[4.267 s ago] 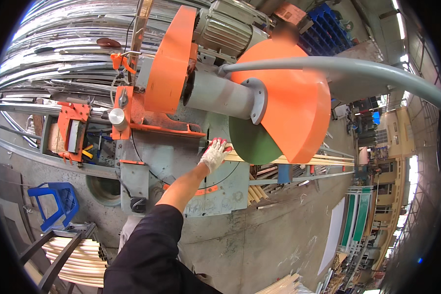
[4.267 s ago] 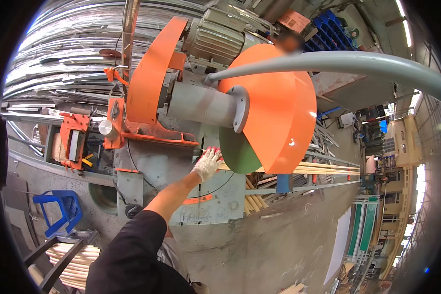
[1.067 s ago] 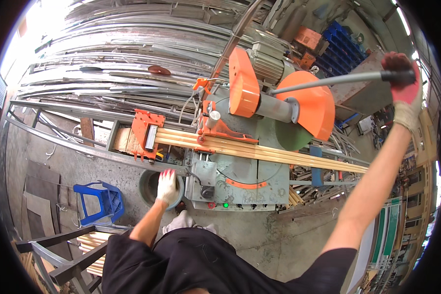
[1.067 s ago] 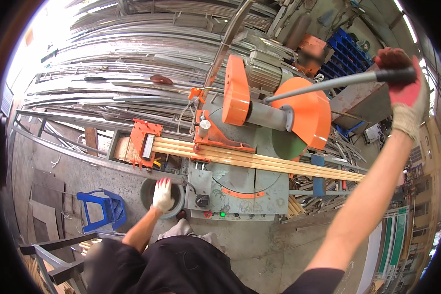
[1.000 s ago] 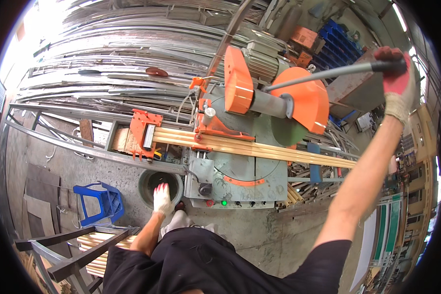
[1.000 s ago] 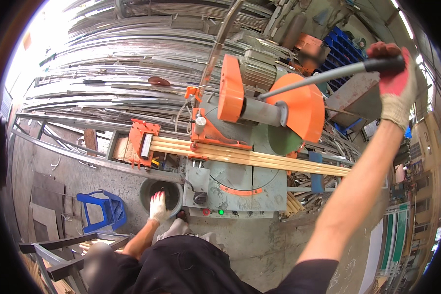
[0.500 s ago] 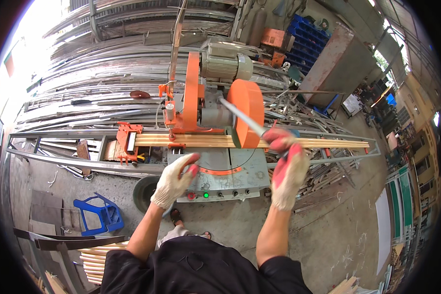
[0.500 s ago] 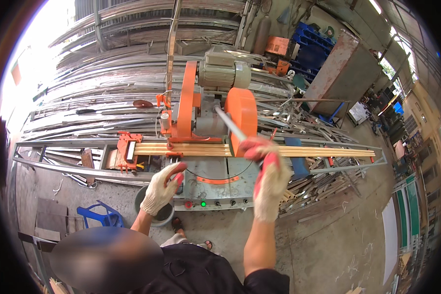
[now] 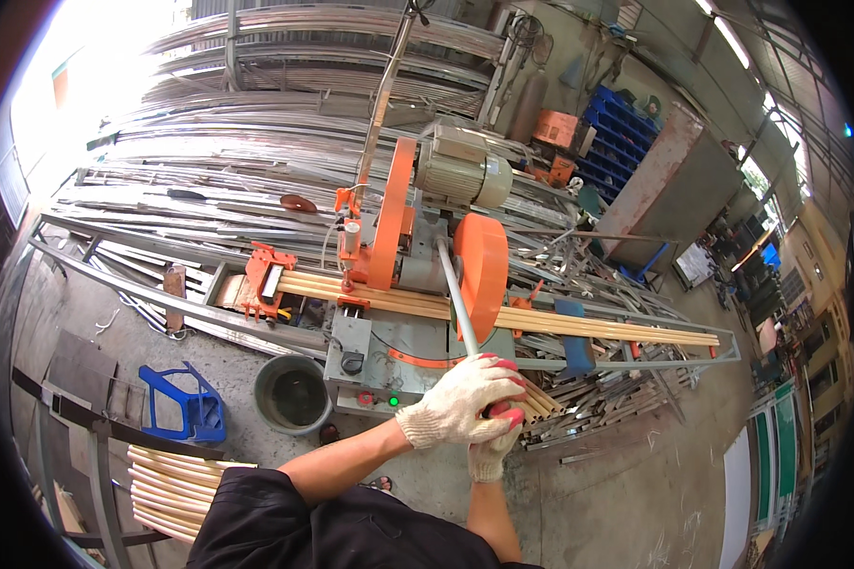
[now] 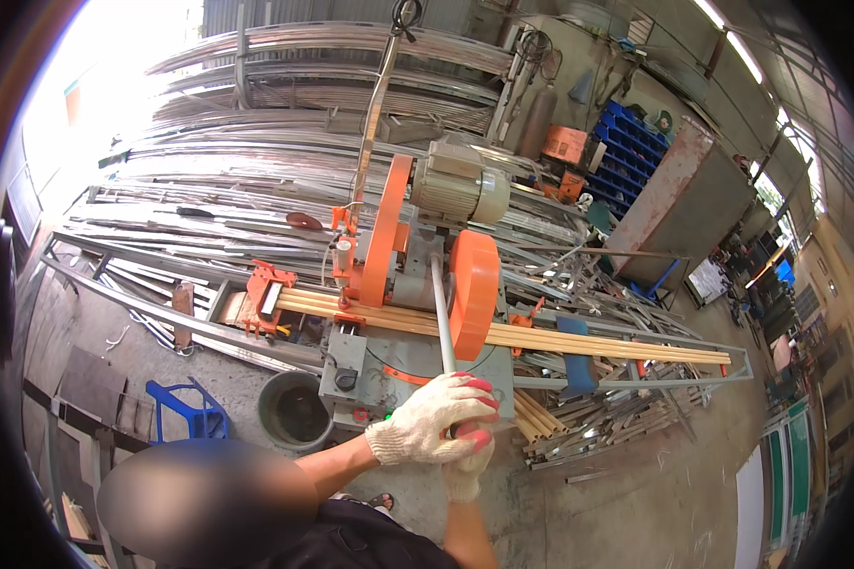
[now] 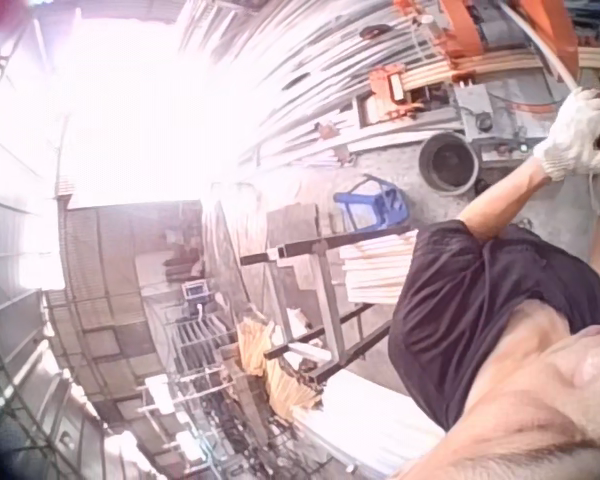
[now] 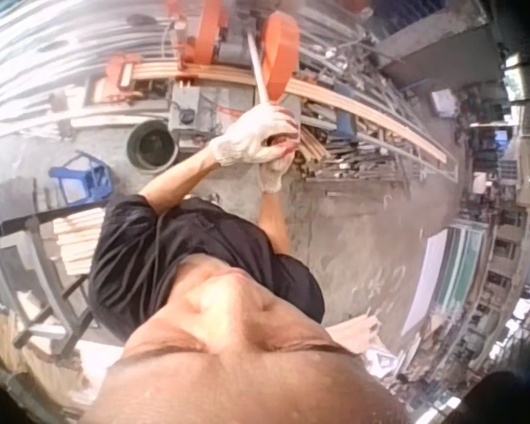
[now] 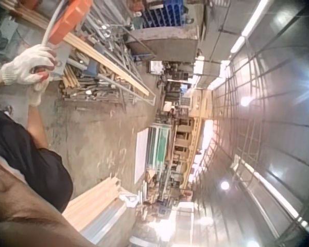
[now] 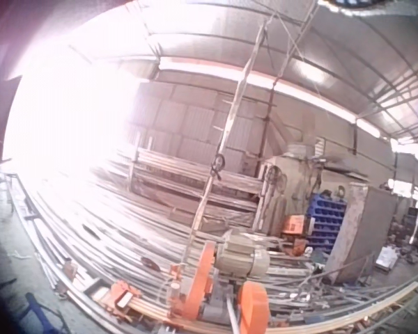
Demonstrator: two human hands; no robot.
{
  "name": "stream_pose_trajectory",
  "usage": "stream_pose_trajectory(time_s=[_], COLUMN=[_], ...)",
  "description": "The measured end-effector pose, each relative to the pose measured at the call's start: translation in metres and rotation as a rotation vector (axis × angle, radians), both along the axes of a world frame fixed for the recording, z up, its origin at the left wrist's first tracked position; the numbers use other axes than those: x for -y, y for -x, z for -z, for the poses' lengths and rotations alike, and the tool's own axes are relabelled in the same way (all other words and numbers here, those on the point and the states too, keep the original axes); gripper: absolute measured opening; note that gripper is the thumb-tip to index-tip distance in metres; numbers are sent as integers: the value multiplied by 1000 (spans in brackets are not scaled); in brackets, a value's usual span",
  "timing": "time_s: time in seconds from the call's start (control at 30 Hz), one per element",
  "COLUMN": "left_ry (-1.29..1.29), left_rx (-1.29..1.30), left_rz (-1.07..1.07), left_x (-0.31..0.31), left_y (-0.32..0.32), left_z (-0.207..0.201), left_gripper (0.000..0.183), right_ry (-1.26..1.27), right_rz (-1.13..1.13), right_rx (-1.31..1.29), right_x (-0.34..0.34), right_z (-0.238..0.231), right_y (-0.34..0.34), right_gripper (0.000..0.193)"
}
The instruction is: The person uses a chop saw to cut bundles of wood. They move the wood from a stack to the saw table, align it under the blade, and operate the handle to cut the pieces into shorter lengths.
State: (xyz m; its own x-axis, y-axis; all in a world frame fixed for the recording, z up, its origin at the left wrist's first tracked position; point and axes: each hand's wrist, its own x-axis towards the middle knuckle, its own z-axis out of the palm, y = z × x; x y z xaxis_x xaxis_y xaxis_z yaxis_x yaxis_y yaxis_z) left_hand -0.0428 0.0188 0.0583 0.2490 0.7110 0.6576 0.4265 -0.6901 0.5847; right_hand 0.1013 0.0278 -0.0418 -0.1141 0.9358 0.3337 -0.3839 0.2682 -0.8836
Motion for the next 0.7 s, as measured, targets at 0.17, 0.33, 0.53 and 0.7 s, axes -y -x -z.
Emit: stream_pose_trajectory(time_s=[0.17, 0.33, 0.53, 0.7], left_ry=[-55, -105, -88, -96], left_rx=[28, 113, 112, 116], left_rz=[-64, -101, -80, -69], left_x=[7, 11, 8, 6], left_y=[-8, -12, -16, -16], left_z=[13, 15, 25, 32], left_gripper=[34, 34, 40, 39], right_ry=[-138, -152, -213, -155], right_rz=[59, 2, 68, 177], right_rx=[42, 37, 158, 90], right_x=[1, 4, -8, -19], right_z=[10, 8, 52, 109], right_y=[4, 5, -8, -25], right_gripper=[46, 48, 47, 46])
